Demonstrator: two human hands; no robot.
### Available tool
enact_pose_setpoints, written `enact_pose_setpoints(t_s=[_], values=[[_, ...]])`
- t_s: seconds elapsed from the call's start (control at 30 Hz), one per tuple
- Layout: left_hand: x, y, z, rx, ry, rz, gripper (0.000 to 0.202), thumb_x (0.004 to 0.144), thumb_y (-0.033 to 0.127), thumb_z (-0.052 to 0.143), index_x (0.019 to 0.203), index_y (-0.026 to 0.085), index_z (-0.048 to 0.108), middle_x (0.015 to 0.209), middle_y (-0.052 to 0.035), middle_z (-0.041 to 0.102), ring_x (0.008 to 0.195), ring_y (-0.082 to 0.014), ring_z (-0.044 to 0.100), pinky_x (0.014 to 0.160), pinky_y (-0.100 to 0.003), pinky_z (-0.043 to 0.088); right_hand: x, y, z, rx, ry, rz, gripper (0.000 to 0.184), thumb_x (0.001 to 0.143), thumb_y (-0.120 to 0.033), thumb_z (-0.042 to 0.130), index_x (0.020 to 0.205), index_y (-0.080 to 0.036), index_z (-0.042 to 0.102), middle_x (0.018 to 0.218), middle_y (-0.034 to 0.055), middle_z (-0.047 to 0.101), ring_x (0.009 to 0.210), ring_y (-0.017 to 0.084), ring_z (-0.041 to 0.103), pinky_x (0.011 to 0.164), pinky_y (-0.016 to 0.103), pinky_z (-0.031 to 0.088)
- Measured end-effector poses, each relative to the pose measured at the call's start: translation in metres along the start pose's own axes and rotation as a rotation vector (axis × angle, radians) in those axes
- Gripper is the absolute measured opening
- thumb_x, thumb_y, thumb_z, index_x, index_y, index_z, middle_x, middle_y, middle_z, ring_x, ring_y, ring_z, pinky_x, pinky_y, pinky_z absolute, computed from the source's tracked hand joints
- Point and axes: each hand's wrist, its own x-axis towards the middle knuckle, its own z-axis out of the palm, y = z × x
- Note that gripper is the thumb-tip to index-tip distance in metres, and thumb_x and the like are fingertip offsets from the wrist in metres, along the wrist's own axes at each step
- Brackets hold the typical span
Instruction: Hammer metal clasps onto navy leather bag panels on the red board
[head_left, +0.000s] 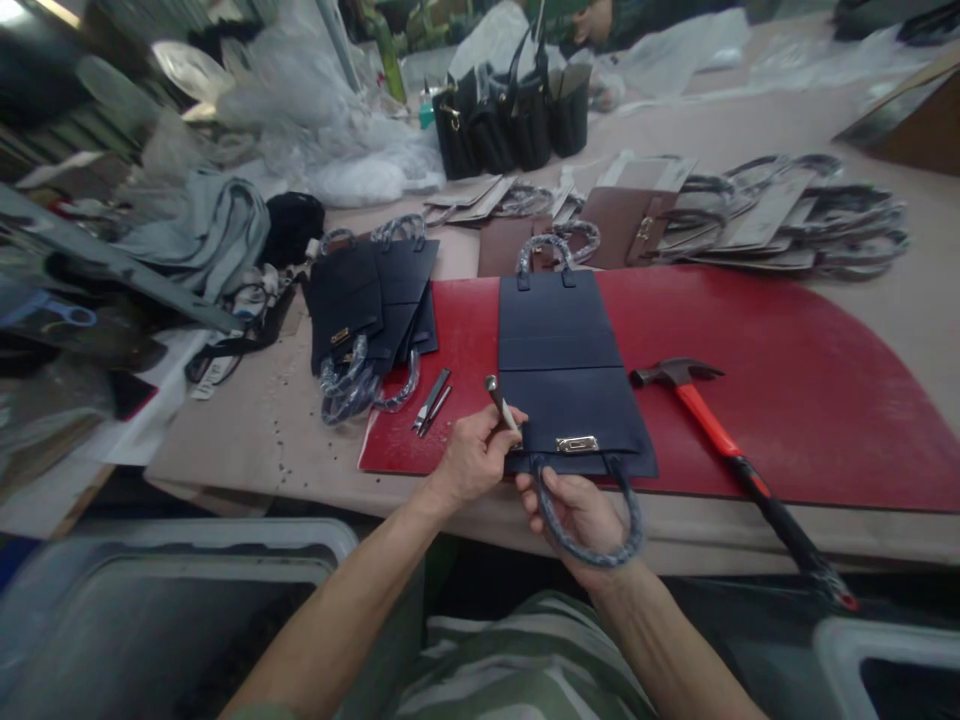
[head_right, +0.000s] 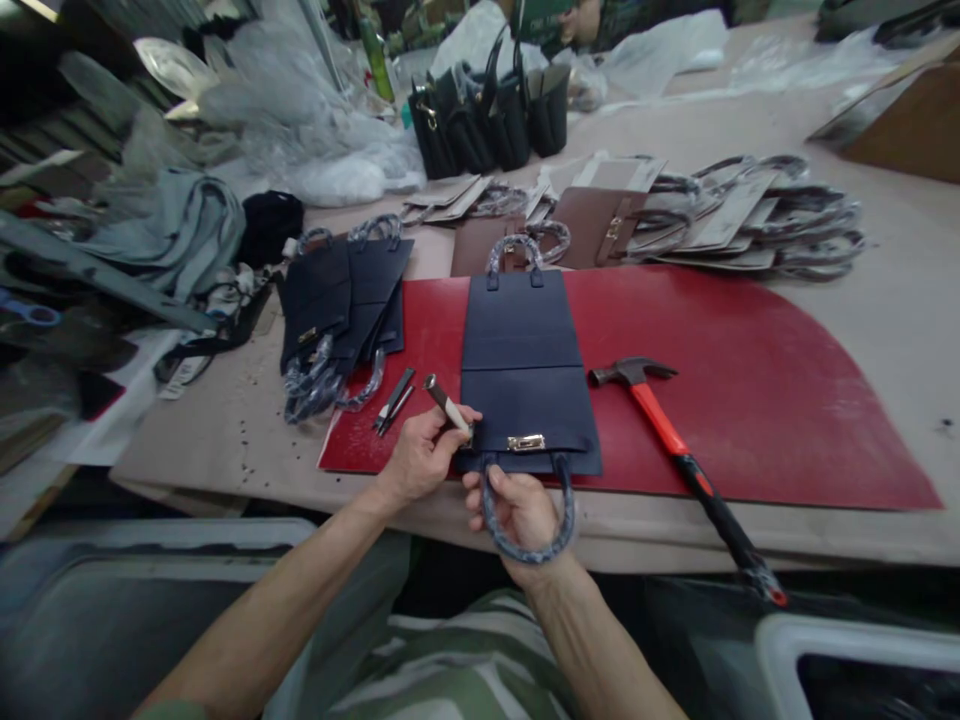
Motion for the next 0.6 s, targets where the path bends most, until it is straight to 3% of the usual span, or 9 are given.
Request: enact_pose_setpoints(t_s=[0.17, 0.37, 0.6], values=[[-0.012, -0.014, 0.008, 0.036, 0.036, 0.103, 0.018, 0.089, 0.015, 0.055, 0.102, 0.017, 0.067, 0.106, -0.0099, 0.075, 0.098, -0.0201, 0.072, 0.089, -0.033, 0.058, -0.011, 0.005, -0.003, 0.153, 0.043, 0.082, 0.017, 0.076, -0.030, 0.080, 0.086, -0.017, 0.076, 0.087, 0.0061, 0.073, 0.064, 0.011, 0.063, 0.049, 0.017, 0.049], [-0.018, -0.023, 0.014, 0.041, 0.043, 0.223, 0.014, 0.090, 0.015, 0.054, 0.100, 0.018, 0.062, 0.111, -0.0124, 0.074, 0.105, -0.0211, 0.071, 0.093, -0.037, 0.058, -0.021, 0.017, -0.007, 0.296, 0.059, 0.201, 0.020, 0.079, -0.026, 0.076, 0.095, -0.014, 0.077, 0.087, 0.0064, 0.073, 0.063, 0.010, 0.063, 0.052, 0.017, 0.050], [-0.019, -0.023, 0.015, 0.050, 0.019, 0.266, 0.015, 0.090, 0.014, 0.054, 0.103, 0.019, 0.061, 0.112, -0.0123, 0.073, 0.110, -0.0219, 0.070, 0.098, -0.040, 0.057, -0.039, 0.034, -0.028, 0.227, 0.208, 0.181, 0.017, 0.074, -0.026, 0.080, 0.084, -0.013, 0.075, 0.077, 0.0064, 0.071, 0.059, 0.012, 0.063, 0.048, 0.020, 0.049]])
